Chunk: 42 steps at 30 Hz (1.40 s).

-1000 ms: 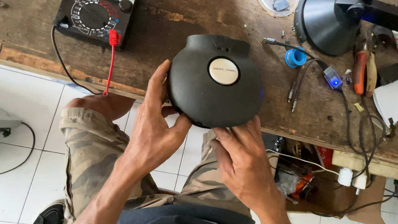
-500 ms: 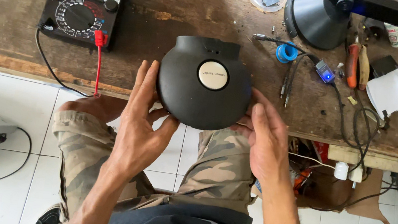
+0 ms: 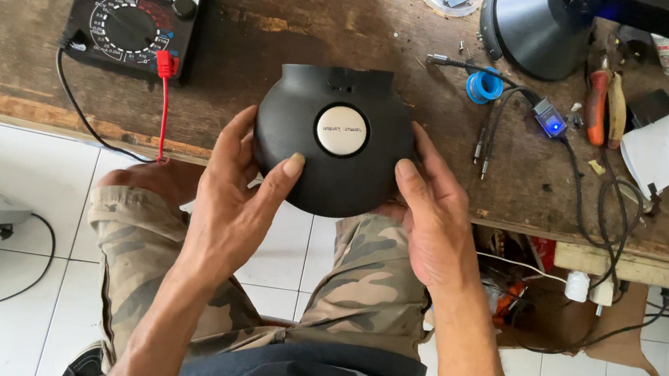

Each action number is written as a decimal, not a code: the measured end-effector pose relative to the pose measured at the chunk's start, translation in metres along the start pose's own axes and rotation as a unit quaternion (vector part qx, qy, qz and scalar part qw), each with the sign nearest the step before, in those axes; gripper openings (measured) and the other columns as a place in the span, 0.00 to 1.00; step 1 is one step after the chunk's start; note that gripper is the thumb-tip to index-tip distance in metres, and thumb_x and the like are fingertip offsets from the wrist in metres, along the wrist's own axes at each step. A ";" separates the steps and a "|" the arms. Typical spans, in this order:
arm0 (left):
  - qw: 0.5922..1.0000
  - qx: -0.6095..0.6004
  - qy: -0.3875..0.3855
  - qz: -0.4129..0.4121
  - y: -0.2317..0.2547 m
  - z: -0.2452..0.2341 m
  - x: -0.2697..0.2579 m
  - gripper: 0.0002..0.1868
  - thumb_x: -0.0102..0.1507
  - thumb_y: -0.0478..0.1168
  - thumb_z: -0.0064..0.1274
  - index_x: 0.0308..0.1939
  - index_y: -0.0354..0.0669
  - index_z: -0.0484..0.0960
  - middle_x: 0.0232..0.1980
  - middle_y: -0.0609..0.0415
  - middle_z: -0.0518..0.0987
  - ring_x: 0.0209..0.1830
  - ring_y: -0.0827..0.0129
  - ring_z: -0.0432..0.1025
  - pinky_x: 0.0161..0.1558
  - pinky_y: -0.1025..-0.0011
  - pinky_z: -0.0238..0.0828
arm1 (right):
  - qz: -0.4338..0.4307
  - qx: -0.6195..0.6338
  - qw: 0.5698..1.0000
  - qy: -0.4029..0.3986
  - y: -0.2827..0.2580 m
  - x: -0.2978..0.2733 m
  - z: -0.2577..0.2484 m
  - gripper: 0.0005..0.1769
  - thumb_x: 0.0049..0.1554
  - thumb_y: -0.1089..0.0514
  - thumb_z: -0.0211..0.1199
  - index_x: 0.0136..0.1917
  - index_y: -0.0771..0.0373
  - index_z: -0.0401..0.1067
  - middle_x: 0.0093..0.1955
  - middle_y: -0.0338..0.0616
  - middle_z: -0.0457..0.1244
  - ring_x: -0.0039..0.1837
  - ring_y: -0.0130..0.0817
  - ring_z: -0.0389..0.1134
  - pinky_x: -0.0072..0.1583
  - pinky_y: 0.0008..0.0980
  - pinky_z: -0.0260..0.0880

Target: The person uses a soldering iron to work on the internal components of a disassembled black electronic device. They then reassemble the device by fitting the casing halves together and pressing the seams to secure them.

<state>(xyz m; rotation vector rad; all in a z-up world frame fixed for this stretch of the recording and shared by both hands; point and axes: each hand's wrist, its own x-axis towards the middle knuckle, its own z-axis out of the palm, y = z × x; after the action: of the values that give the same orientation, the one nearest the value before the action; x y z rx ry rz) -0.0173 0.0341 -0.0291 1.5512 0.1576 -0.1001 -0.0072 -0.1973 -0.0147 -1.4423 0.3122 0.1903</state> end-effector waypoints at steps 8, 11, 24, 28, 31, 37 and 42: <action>0.999 0.018 -0.007 -0.037 0.015 -0.001 0.007 0.45 0.62 0.53 0.63 0.79 0.45 0.63 0.69 0.48 0.82 0.64 0.69 0.79 0.60 0.70 0.80 | 0.040 -0.033 0.998 0.022 -0.018 0.012 0.016 0.46 0.55 0.38 0.63 0.84 0.53 0.68 0.76 0.44 0.71 0.73 0.38 0.73 0.61 0.50 0.84; 0.999 -0.040 -0.024 -0.027 0.016 -0.003 0.010 0.41 0.64 0.53 0.62 0.76 0.44 0.65 0.66 0.46 0.83 0.63 0.69 0.79 0.62 0.71 0.80 | 0.028 -0.017 0.999 0.016 -0.018 0.011 0.017 0.44 0.57 0.40 0.63 0.84 0.54 0.66 0.79 0.46 0.69 0.76 0.38 0.71 0.65 0.52 0.84; 0.995 0.030 -0.086 -0.037 0.012 -0.010 0.013 0.60 0.62 0.59 0.62 0.91 0.45 0.48 0.75 0.55 0.79 0.67 0.74 0.75 0.64 0.71 0.76 | 0.042 -0.077 0.994 0.068 -0.009 0.013 0.009 0.44 0.56 0.35 0.62 0.83 0.48 0.68 0.73 0.41 0.71 0.67 0.38 0.75 0.46 0.46 0.83; 0.992 -0.017 -0.124 0.003 -0.001 -0.012 0.017 0.67 0.59 0.55 0.69 0.90 0.44 0.39 0.86 0.44 0.66 0.76 0.66 0.72 0.72 0.67 0.75 | 0.037 -0.071 0.995 0.052 -0.015 0.011 0.017 0.45 0.56 0.37 0.62 0.84 0.50 0.67 0.76 0.43 0.70 0.71 0.38 0.74 0.51 0.52 0.86; 0.992 -0.007 -0.123 -0.002 0.002 -0.013 0.019 0.67 0.56 0.54 0.71 0.90 0.43 0.44 0.85 0.45 0.68 0.77 0.64 0.72 0.72 0.65 0.76 | 0.034 -0.041 0.997 0.053 -0.015 0.012 0.019 0.43 0.56 0.40 0.64 0.83 0.52 0.68 0.74 0.43 0.71 0.71 0.38 0.73 0.54 0.52 0.85; 0.996 -0.033 -0.081 -0.029 0.020 -0.007 0.024 0.63 0.57 0.55 0.69 0.88 0.37 0.51 0.80 0.46 0.74 0.75 0.67 0.72 0.72 0.68 0.74 | 0.034 -0.016 0.999 -0.023 -0.021 0.013 0.020 0.48 0.58 0.32 0.60 0.86 0.52 0.63 0.55 0.49 0.71 0.33 0.46 0.72 0.29 0.42 0.76; 0.996 -0.026 -0.068 -0.054 0.051 -0.009 0.027 0.40 0.59 0.57 0.63 0.73 0.46 0.77 0.59 0.59 0.85 0.59 0.75 0.76 0.62 0.72 0.78 | 0.059 -0.026 0.998 -0.022 -0.023 0.019 0.020 0.49 0.56 0.26 0.56 0.83 0.50 0.66 0.49 0.52 0.73 0.29 0.49 0.72 0.30 0.39 0.74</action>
<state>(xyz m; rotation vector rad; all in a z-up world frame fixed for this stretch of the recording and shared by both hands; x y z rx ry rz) 0.0175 0.0450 0.0165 1.4793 0.1349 -0.2848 0.0205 -0.1816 0.0031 -1.4697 0.3595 0.3284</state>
